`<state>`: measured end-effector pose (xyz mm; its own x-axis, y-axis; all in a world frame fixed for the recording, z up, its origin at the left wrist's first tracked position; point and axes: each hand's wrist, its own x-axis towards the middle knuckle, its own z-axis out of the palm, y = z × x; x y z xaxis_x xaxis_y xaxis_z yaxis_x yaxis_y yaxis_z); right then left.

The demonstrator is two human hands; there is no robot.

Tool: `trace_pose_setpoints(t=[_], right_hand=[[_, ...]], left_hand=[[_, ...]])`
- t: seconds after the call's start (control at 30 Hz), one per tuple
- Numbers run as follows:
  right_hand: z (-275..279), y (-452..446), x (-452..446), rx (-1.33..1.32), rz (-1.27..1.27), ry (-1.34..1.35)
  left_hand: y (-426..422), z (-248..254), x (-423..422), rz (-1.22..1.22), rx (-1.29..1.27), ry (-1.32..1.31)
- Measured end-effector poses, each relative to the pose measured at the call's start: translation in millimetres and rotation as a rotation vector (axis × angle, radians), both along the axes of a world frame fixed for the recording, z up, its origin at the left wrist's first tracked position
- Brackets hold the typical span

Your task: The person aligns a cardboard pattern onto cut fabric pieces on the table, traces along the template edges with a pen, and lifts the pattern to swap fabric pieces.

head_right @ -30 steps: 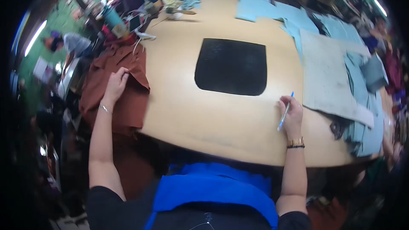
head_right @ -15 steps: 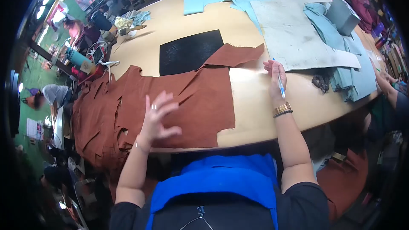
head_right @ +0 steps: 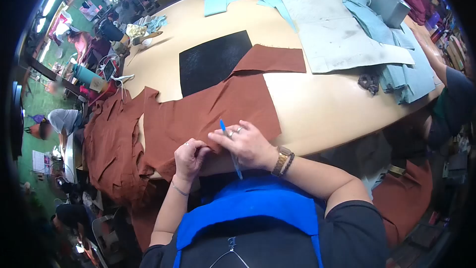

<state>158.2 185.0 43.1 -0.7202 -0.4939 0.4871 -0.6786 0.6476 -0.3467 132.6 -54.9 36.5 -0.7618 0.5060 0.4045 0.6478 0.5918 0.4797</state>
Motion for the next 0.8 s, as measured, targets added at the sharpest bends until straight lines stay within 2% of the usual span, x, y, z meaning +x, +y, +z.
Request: trace_pose_setpoints(t=[0.07,0.1,0.17,0.3,0.37,0.43,0.47,0.5,0.57,0.63,0.7,0.77,0.8], right_hand=[[-6,18,-13,0.078,-0.025,-0.073],[3,28,-16,-0.049,-0.017,-0.030],[15,54,-21,-0.119,0.008,0.002],[67,90,-18,-0.248,-0.067,0.009],[105,96,-10,-0.279,-0.065,-0.024],[138,101,-7,-0.213,-0.035,0.072],[150,103,-9,-0.204,-0.040,0.073],[162,105,-10,-0.195,-0.044,0.074],[183,106,-20,-0.142,-0.077,0.103],[180,108,-51,-0.204,-0.149,0.078],[168,119,-99,-0.191,-0.170,0.048],[159,130,-158,-0.074,-0.195,0.192],[153,139,-194,-0.066,-0.195,0.261]], left_hand=[[-7,0,-4,-0.035,-0.124,0.046],[-15,2,-7,-0.024,-0.117,0.085],[-32,12,-7,-0.001,-0.106,0.159],[-70,60,11,0.210,-0.189,0.106],[-80,74,9,0.179,0.054,0.239],[-84,89,18,0.174,0.492,-0.038],[-80,109,8,0.066,0.241,0.307],[-77,124,-1,-0.019,0.240,0.359],[-77,132,-19,0.097,0.094,0.473],[-62,143,-61,0.186,0.044,0.412],[-52,133,-117,0.275,0.029,0.382],[-47,129,-174,0.306,-0.207,0.390],[-45,128,-204,0.334,-0.237,0.419]])
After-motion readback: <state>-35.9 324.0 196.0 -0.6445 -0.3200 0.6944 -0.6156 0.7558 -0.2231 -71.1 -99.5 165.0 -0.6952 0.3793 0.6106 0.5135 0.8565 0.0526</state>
